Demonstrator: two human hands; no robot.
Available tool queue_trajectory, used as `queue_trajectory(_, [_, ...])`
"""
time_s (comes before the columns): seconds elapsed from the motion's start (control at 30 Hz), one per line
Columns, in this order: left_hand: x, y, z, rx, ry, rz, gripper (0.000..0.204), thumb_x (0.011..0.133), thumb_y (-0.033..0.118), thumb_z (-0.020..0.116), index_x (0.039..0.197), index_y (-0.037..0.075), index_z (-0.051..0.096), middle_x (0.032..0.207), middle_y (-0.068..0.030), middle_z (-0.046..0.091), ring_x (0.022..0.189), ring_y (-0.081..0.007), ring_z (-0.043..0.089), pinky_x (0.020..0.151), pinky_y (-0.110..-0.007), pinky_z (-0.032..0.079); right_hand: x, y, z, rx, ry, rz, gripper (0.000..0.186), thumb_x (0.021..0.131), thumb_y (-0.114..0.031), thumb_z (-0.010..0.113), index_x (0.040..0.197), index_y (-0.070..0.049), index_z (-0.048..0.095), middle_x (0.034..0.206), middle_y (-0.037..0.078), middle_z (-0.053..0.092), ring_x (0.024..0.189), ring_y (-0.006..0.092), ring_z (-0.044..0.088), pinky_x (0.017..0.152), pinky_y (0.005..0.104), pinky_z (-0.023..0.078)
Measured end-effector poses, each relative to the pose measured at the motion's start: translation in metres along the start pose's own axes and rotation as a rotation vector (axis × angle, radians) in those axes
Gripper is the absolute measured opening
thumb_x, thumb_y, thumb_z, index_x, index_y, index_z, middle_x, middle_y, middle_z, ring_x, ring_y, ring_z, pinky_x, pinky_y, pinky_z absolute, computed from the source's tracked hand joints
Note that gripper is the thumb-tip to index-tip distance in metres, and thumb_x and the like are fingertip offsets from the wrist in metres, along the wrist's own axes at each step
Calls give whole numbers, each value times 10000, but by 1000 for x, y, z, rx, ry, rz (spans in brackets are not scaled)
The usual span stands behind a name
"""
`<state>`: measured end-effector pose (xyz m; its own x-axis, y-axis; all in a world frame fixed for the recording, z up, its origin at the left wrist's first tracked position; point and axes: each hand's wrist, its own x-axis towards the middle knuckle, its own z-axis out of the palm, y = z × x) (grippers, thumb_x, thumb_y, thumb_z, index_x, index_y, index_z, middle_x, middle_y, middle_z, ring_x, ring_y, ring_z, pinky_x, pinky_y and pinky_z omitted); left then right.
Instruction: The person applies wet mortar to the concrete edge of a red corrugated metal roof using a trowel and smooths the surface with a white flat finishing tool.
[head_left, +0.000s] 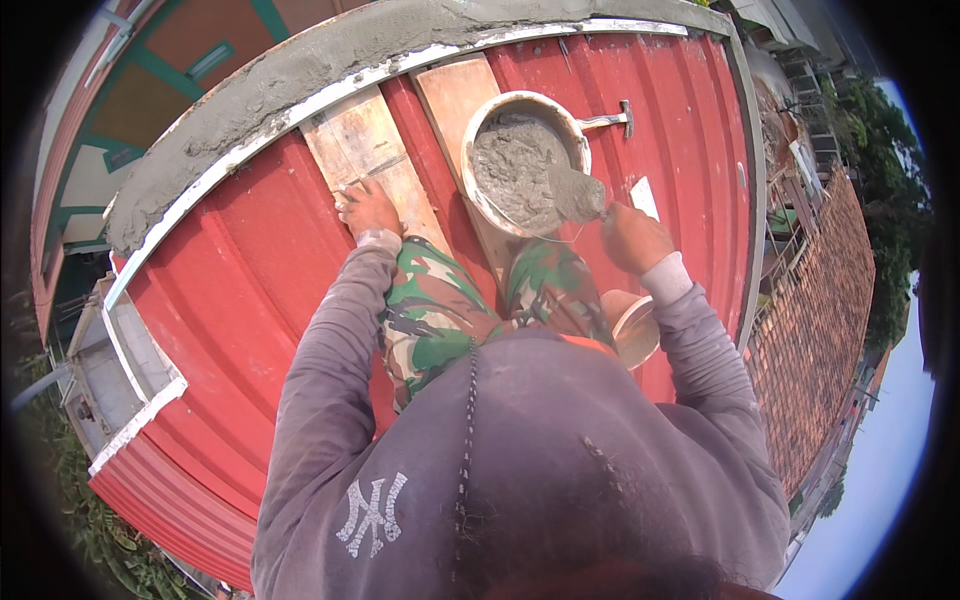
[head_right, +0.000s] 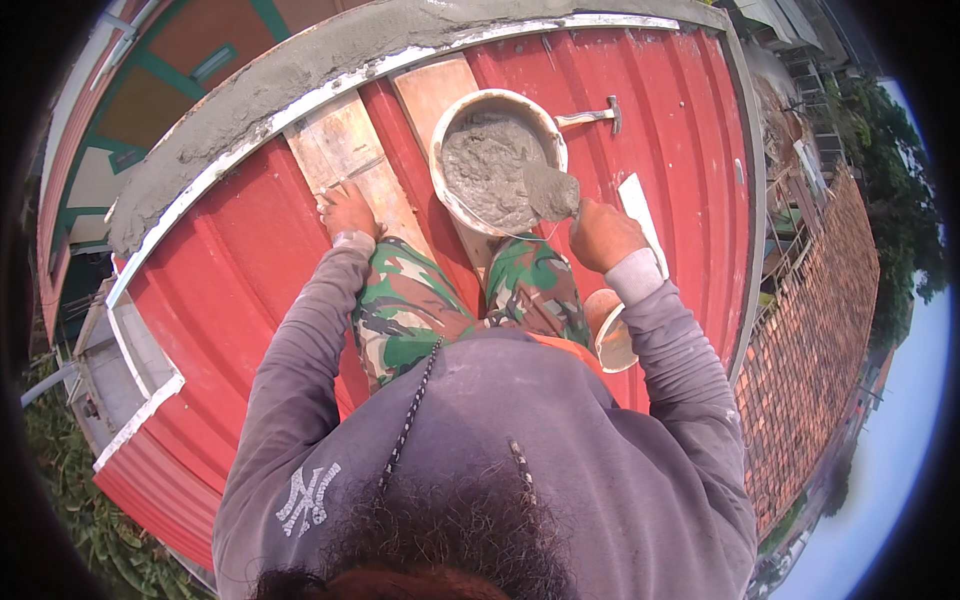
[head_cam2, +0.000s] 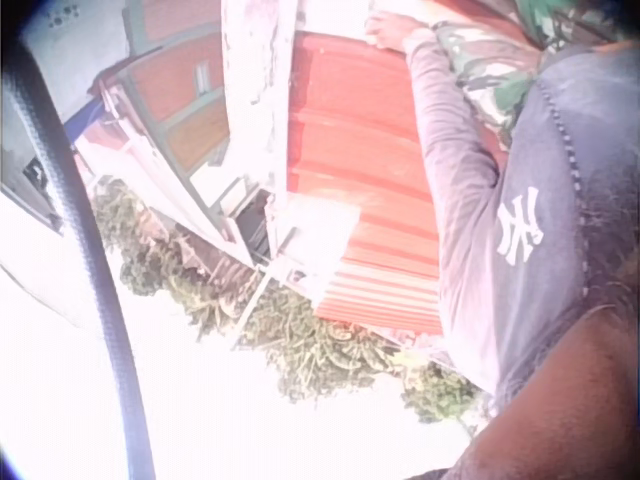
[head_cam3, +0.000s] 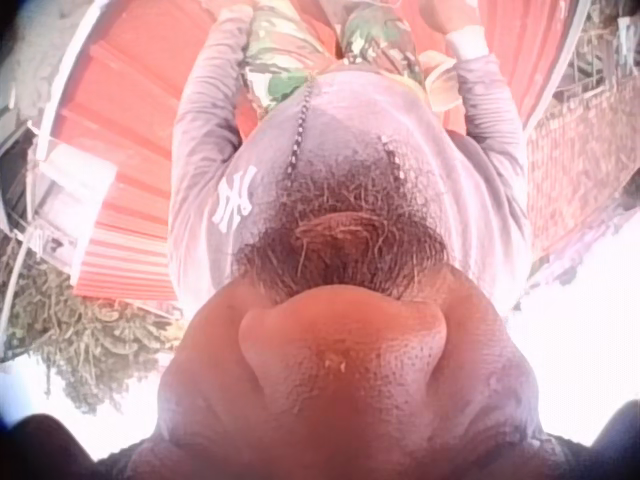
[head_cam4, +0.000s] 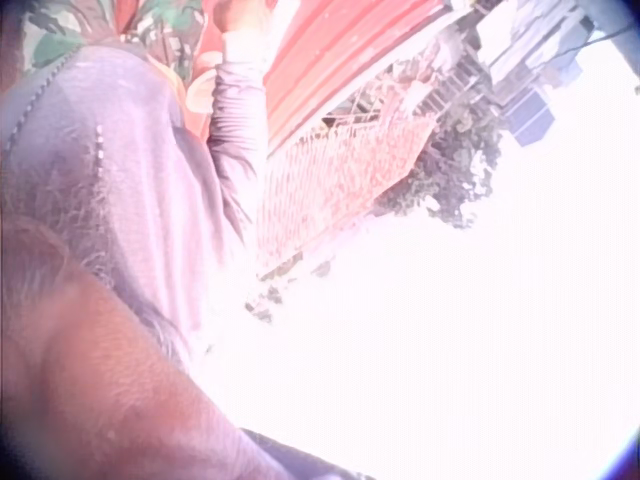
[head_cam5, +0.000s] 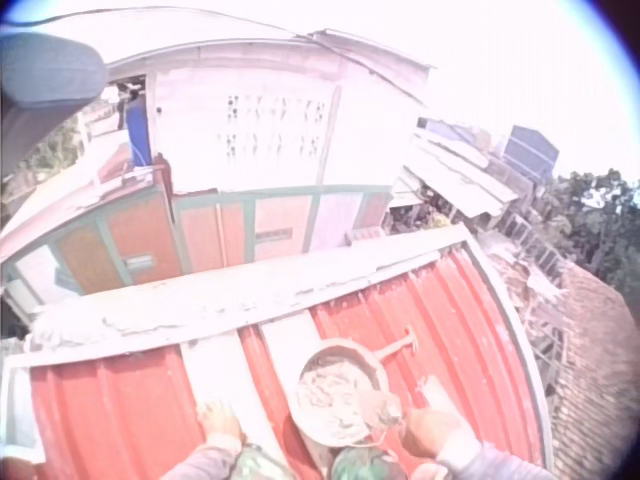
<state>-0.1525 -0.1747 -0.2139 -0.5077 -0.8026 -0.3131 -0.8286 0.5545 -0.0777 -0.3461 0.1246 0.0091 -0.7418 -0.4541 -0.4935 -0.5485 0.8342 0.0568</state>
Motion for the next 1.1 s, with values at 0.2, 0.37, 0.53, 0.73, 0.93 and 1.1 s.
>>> queue_trajectory(0.2, [1, 3, -3, 33, -3, 16, 1181, 669, 443, 993, 1558, 30, 334, 1571, -335, 393, 1353, -523, 552, 1081, -516, 537, 23, -14, 49, 505, -141, -170, 371, 979, -269, 639, 1136, 56, 730, 1001, 256, 756, 924, 354, 750, 844, 478, 556])
queue_trajectory(0.37, [0, 2, -10, 11, -31, 11, 1186, 679, 456, 986, 1560, 31, 314, 1546, -323, 390, 1370, -515, 534, 1096, -490, 526, 27, -20, 67, 877, -125, -92, 333, 995, -253, 673, 1115, 50, 740, 830, 86, 717, 734, 148, 654, 694, 347, 526])
queue_trajectory(0.53, [0, 2, -8, 16, -2, 0, 1172, 686, 426, 988, 1563, 40, 314, 1555, -316, 368, 1369, -511, 532, 1099, -480, 525, 12, 2, 35, 922, -47, -59, 299, 1013, -275, 688, 1064, 13, 750, 746, 29, 667, 651, 92, 592, 609, 301, 494])
queue_trajectory(0.73, [2, 3, -16, -93, -93, -16, 1265, 661, 417, 1004, 1608, 37, 256, 1593, -320, 315, 1434, -543, 450, 1154, -499, 488, 40, 45, 31, 1090, -180, 12, 227, 1009, -292, 695, 1017, -66, 725, 720, -23, 590, 573, 63, 523, 507, 251, 423])
queue_trajectory(0.93, [0, 9, -23, -117, -116, -44, 1326, 632, 391, 1020, 1617, 11, 218, 1592, -319, 302, 1497, -564, 330, 1231, -517, 395, 82, 44, -41, 1120, -221, -137, 212, 1003, -298, 696, 962, -90, 706, 725, -22, 592, 576, 72, 535, 509, 240, 413])
queue_trajectory(1.1, [-2, 8, -19, -188, -93, -43, 1302, 637, 344, 1023, 1606, 4, 223, 1584, -322, 310, 1508, -561, 308, 1247, -529, 367, 189, 13, -93, 1035, -197, -287, 285, 976, -382, 697, 991, -98, 716, 748, -6, 597, 612, 84, 542, 533, 260, 430])
